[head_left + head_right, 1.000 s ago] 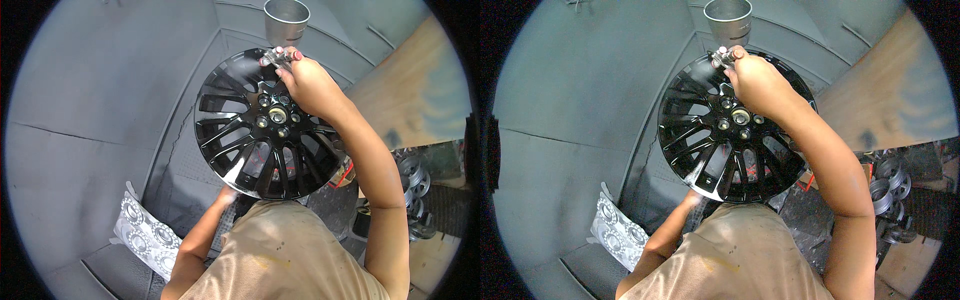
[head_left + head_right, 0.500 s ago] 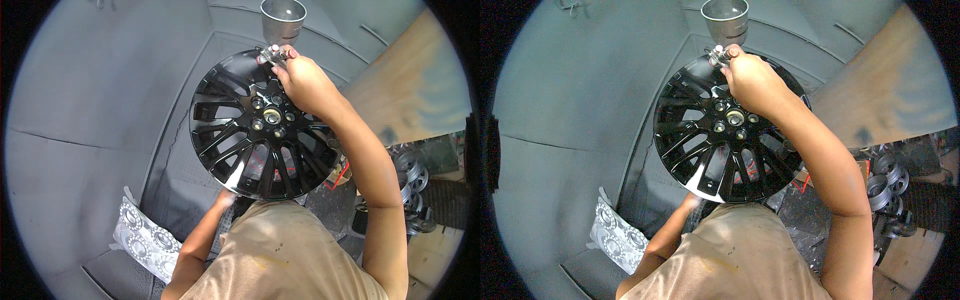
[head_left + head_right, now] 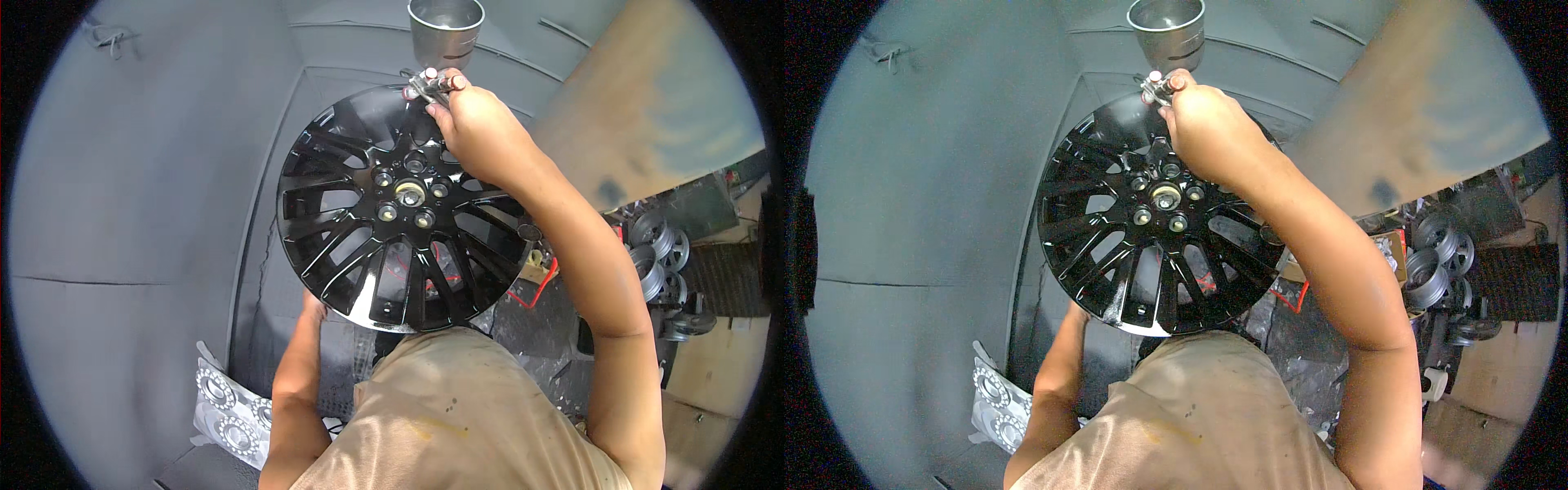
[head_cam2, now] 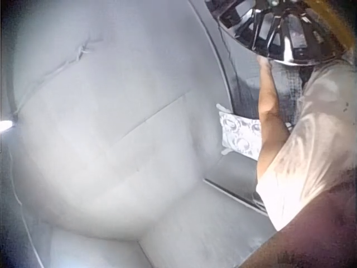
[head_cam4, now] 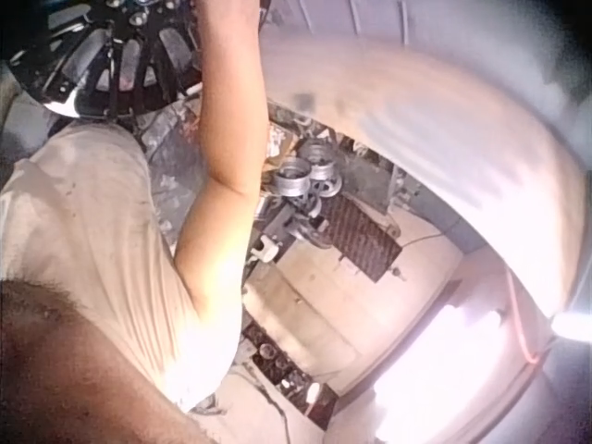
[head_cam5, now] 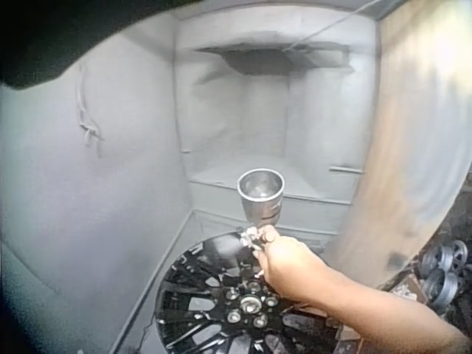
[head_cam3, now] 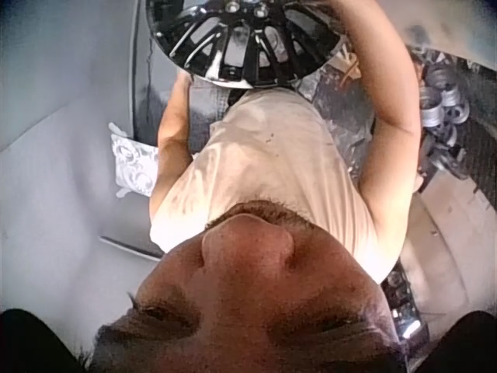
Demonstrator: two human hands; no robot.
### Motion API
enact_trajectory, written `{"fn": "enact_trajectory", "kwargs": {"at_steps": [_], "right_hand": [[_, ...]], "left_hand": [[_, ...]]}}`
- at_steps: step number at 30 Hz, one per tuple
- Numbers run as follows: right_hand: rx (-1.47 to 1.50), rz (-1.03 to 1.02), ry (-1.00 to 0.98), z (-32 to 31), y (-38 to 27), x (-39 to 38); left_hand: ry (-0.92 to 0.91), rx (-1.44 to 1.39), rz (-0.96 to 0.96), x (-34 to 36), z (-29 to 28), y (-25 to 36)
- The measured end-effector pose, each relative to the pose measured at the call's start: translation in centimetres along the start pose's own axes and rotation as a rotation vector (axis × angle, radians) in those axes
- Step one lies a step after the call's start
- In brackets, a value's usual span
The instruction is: Spray painting a car wheel rim in a workshop area.
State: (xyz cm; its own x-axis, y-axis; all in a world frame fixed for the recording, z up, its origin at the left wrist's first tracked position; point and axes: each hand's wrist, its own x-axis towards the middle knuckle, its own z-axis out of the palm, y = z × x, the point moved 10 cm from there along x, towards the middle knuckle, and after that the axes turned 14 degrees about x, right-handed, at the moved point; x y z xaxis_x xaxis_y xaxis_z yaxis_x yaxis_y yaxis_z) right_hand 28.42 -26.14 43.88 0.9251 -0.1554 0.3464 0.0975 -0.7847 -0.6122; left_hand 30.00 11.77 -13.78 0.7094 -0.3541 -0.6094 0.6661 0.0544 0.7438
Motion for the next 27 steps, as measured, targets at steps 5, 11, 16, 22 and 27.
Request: {"fn": "enact_trajectory", "kwargs": {"at_steps": [5,11,16,22,27], "right_hand": [[-0.090,0.080,0.050,-2.7,3.0,-1.6],[-0.241,0.175,0.107,-8.1,6.9,-5.8],[-0.282,0.323,0.053,-12.2,10.4,-11.5],[-0.192,0.439,0.002,-15.0,14.6,-18.3],[-0.037,0.364,0.007,-15.8,14.5,-23.1]], "left_hand": [[-0.055,0.007,0.041,5.2,2.7,5.6],[-0.038,0.024,0.069,8.1,2.2,8.9],[-0.024,0.027,0.124,4.8,2.3,6.0],[0.130,0.039,0.209,-0.7,6.3,5.1],[0.277,0.092,0.283,-7.7,14.0,1.4]]}}
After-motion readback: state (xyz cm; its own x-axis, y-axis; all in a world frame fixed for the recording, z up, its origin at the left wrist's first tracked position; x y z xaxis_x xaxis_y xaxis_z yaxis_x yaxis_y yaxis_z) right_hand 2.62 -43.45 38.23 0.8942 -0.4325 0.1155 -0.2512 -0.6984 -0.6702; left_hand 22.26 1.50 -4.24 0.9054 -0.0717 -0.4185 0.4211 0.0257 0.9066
